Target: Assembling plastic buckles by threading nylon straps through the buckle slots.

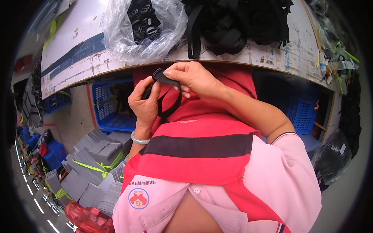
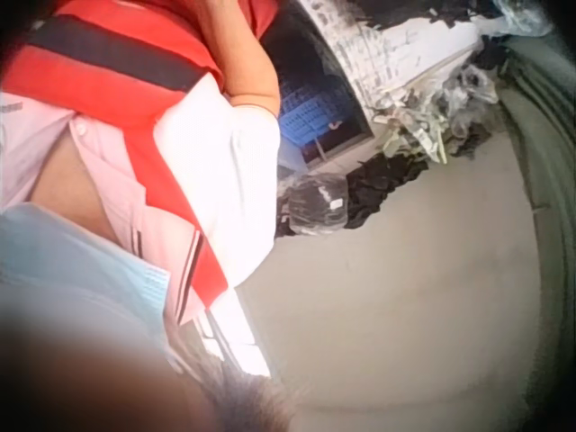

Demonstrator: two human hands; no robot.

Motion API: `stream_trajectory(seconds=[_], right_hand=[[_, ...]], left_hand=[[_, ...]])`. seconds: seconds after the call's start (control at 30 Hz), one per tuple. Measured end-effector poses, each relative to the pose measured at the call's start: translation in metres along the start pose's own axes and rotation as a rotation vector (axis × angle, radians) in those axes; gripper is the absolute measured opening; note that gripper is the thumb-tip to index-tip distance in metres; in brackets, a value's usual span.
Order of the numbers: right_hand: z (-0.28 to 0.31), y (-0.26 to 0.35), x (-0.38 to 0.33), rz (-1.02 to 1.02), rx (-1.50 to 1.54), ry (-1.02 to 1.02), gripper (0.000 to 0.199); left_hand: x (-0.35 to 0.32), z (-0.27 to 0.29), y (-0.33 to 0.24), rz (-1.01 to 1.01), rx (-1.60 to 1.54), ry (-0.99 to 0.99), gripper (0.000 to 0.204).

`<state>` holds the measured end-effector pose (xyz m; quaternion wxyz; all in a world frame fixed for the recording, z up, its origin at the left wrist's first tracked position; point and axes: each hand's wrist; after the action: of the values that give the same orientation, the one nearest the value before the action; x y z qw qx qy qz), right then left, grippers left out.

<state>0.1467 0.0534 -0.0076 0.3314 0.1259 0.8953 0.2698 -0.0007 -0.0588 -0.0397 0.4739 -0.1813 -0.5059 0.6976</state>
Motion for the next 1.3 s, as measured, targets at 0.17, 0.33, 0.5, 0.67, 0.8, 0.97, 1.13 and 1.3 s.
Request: stream_trajectory(seconds=[0.17,0.33,0.5,0.67,0.8,0.97,1.13,1.3], right_hand=[[0.003,-0.006,0.003,-0.045,0.191,-0.002,0.022],[0.001,-0.007,0.007,-0.045,0.249,0.024,0.023],[0.002,-0.01,0.011,0.116,-0.291,-0.109,0.021],[-0.001,-0.008,0.013,0.089,-0.058,-0.058,0.021],[0.004,-0.013,0.017,0.094,-0.109,-0.071,0.021],[0.001,-0.021,0.019,0.151,-0.133,-0.073,0.022],[-0.003,-0.017,0.014,0.168,-0.158,-0.037,0.028],[-0.002,-0.014,0.011,0.183,-0.242,-0.051,0.022]], left_hand=[[0.004,0.001,0.001,-0.067,0.059,-0.04,0.015],[0.005,0.002,0.008,-0.173,0.164,-0.065,0.016],[0.003,0.008,0.007,-0.12,0.148,0.005,0.021],[0.002,0.006,0.009,-0.18,0.171,-0.003,0.016],[-0.001,0.007,0.007,0.065,0.059,0.068,0.017],[-0.001,0.006,0.01,-0.068,0.105,0.027,0.014],[-0.006,0.009,0.005,0.367,-0.234,0.08,0.011],[-0.005,0.01,0.005,0.394,-0.301,0.06,0.012]])
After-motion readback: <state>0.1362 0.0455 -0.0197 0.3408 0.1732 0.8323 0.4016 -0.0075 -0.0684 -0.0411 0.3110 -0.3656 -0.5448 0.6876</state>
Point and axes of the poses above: each hand's wrist, its own x-axis towards the middle knuckle, its own z-axis out of the back of the hand, y = z × x, and after that the axes turned 12 degrees about x, right-handed
